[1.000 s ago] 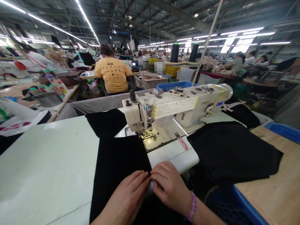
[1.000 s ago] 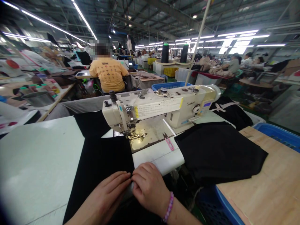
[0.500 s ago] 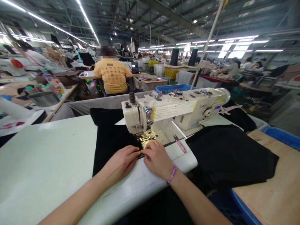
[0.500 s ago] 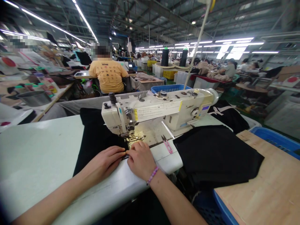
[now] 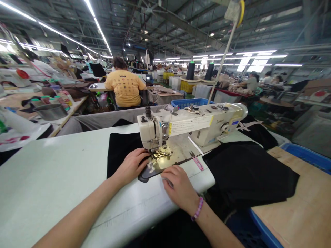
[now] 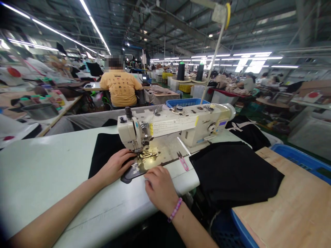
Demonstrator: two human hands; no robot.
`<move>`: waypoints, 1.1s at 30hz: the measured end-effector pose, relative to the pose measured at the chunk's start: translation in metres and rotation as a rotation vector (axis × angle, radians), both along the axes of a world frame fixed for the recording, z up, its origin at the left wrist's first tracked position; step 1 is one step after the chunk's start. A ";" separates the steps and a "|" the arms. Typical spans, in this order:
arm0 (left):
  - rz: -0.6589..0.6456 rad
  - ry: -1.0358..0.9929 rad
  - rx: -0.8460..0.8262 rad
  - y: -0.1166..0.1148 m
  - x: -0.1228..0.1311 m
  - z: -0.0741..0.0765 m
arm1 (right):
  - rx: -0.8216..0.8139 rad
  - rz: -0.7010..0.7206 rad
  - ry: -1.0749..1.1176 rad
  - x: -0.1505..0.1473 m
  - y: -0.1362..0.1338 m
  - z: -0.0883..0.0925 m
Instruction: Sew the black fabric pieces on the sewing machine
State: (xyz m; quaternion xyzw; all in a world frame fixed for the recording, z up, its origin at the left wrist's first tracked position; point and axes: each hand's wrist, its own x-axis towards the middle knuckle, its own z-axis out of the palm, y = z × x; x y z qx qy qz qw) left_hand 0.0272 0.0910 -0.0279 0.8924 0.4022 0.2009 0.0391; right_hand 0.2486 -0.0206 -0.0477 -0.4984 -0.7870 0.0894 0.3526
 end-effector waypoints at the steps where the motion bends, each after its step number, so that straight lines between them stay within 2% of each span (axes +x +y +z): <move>1: 0.039 -0.002 -0.007 0.001 0.000 -0.001 | 0.002 0.011 0.008 0.001 -0.004 -0.001; 5: 0.200 0.012 -0.038 -0.008 0.000 0.003 | 0.008 0.057 0.013 0.000 -0.007 0.005; 9: 0.229 0.107 -0.084 -0.033 0.000 0.023 | 0.021 0.125 -0.068 -0.015 0.002 0.013; 12: 0.261 0.164 -0.087 -0.039 0.001 0.033 | 0.016 0.138 -0.188 -0.031 0.012 0.013; 14: 0.320 0.172 -0.071 -0.030 0.001 0.031 | 0.000 0.130 -0.236 -0.040 0.017 0.009; 17: 0.414 0.182 -0.073 -0.004 -0.003 0.017 | 0.005 0.112 -0.266 -0.049 0.021 0.004; 20: 0.404 0.202 -0.091 0.020 -0.009 0.005 | 0.023 0.075 -0.277 -0.052 0.020 0.003; 22: 0.365 0.213 -0.092 0.034 -0.012 0.005 | 0.022 0.052 -0.276 -0.054 0.018 0.004; 25: 0.331 0.236 -0.099 0.054 -0.016 0.016 | 0.021 0.031 -0.274 -0.055 0.012 0.007; 29: 0.279 0.259 -0.090 0.075 -0.015 0.032 | 0.020 0.113 -0.197 -0.032 0.003 0.021; 31: 0.267 0.251 -0.054 0.073 -0.012 0.039 | -0.004 -0.006 -0.151 -0.002 -0.002 0.033; 33: 0.255 0.219 0.031 0.057 -0.008 0.043 | -0.048 -0.269 -0.143 0.042 -0.007 0.045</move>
